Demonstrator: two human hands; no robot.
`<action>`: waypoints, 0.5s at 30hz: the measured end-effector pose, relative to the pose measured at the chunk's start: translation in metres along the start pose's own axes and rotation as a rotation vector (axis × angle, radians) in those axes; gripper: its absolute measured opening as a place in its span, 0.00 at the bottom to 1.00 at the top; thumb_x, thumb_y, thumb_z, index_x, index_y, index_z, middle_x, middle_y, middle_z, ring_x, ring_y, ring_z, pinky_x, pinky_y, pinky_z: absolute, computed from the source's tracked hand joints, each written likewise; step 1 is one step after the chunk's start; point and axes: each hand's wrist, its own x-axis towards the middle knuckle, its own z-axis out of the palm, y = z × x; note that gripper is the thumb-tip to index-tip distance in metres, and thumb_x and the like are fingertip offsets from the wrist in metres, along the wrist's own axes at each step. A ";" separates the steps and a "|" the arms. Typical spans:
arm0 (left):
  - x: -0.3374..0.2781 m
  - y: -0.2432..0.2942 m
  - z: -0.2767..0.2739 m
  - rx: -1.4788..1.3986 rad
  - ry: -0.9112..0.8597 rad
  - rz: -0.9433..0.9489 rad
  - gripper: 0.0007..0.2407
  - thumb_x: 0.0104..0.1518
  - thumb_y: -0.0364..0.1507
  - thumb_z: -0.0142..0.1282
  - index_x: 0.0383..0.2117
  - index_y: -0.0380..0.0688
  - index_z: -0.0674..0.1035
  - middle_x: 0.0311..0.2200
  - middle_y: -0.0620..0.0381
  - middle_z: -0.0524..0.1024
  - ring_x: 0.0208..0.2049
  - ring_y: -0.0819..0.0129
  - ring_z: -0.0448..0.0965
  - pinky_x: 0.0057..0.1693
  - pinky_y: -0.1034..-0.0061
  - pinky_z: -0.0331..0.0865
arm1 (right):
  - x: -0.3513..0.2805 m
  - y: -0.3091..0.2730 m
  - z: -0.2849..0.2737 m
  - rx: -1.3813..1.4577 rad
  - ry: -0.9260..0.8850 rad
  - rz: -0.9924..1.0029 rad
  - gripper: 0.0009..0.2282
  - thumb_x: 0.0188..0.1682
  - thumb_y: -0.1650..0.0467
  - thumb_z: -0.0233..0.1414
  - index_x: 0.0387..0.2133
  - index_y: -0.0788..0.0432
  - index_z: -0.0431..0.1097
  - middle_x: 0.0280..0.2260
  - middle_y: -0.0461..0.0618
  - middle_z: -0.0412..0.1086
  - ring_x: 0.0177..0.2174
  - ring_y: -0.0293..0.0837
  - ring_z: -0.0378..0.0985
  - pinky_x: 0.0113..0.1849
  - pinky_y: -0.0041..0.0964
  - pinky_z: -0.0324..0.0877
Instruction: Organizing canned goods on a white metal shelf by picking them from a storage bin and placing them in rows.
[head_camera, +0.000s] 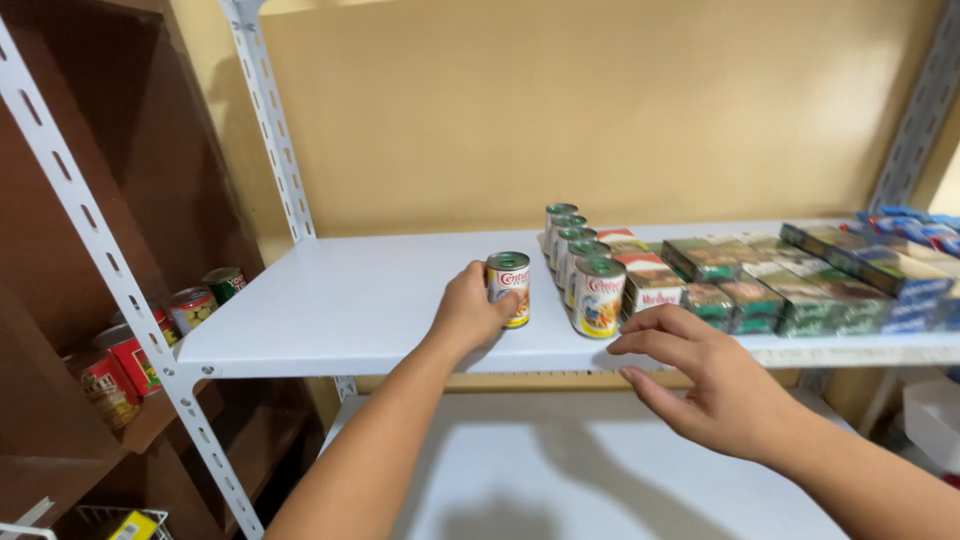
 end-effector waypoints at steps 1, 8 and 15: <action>0.008 -0.002 0.003 -0.007 0.002 0.018 0.21 0.52 0.34 0.64 0.49 0.36 0.74 0.43 0.44 0.82 0.44 0.56 0.84 0.50 0.66 0.75 | 0.010 0.005 -0.003 -0.016 -0.007 -0.004 0.11 0.42 0.71 0.58 0.39 0.56 0.76 0.42 0.52 0.73 0.42 0.51 0.79 0.40 0.40 0.75; 0.086 0.017 0.011 0.400 -0.216 -0.168 0.29 0.56 0.36 0.63 0.61 0.42 0.62 0.48 0.42 0.79 0.51 0.49 0.80 0.55 0.60 0.73 | 0.085 0.070 -0.011 -0.128 -0.042 0.115 0.12 0.45 0.68 0.55 0.42 0.54 0.77 0.41 0.50 0.76 0.37 0.50 0.81 0.34 0.40 0.77; 0.164 -0.009 0.046 0.571 -0.217 -0.212 0.27 0.54 0.29 0.64 0.60 0.45 0.66 0.53 0.46 0.76 0.55 0.52 0.77 0.57 0.59 0.72 | 0.155 0.137 0.000 -0.306 -0.175 0.143 0.14 0.44 0.66 0.54 0.43 0.54 0.76 0.41 0.50 0.76 0.38 0.51 0.80 0.42 0.44 0.74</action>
